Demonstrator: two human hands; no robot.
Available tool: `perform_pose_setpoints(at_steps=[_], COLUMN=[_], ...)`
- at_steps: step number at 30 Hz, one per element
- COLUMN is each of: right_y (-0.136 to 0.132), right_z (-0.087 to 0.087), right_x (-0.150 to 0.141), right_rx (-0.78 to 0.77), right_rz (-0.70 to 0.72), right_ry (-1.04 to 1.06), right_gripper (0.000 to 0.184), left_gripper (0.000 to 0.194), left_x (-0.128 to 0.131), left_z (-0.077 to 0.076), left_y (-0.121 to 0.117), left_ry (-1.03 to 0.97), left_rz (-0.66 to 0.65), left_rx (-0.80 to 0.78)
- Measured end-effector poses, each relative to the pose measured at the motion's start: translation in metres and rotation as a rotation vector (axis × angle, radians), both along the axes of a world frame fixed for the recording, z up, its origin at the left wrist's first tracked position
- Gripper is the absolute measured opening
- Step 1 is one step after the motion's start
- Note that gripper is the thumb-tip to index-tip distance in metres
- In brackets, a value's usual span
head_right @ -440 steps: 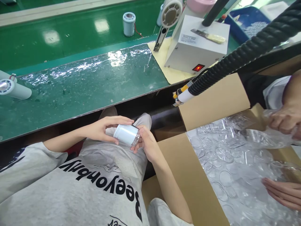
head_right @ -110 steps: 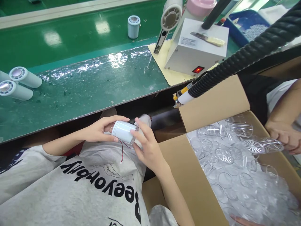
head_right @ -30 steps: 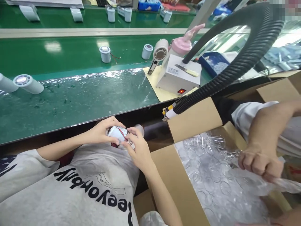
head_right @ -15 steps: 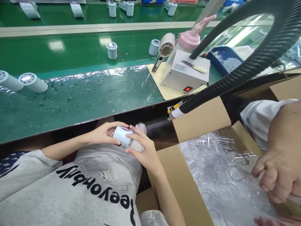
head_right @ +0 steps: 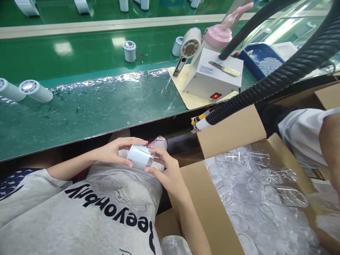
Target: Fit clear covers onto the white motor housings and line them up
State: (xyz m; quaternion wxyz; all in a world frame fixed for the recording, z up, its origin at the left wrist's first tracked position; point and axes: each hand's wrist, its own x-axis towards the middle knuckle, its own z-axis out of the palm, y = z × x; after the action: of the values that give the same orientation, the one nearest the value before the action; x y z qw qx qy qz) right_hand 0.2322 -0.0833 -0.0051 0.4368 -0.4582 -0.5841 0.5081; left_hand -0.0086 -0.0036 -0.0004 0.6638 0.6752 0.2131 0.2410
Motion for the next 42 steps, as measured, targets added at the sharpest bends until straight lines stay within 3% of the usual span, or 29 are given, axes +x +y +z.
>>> perform_pose_setpoints(at_steps=[7,15,25,34,42], right_y=[-0.002,0.005,0.014,0.017,0.019], right_z=[0.005,0.007,-0.002,0.006,0.005], right_x=[-0.001,-0.008,-0.017,-0.024,-0.025], right_rx=[-0.193,-0.326,-0.597,-0.684,-0.969], right_rz=[-0.017,-0.042,-0.074,-0.016,0.056], right_ry=[0.11,0.234,0.257,0.292,0.381], right_gripper=[0.044,0.037,0.071,0.066,0.076], left_gripper=[0.074,0.071,0.069,0.072,0.065], left_x=[-0.002,-0.004,-0.004,-0.002,-0.001], left_z=[0.003,0.0,-0.002,-0.002,-0.001], left_y=[-0.002,0.0,0.006,0.011,0.009], left_ry=[0.012,0.019,0.033,0.01,0.0], left_rz=[-0.022,-0.014,-0.033,-0.06,-0.039], left_rx=[0.105,0.066,0.034,0.026,0.059])
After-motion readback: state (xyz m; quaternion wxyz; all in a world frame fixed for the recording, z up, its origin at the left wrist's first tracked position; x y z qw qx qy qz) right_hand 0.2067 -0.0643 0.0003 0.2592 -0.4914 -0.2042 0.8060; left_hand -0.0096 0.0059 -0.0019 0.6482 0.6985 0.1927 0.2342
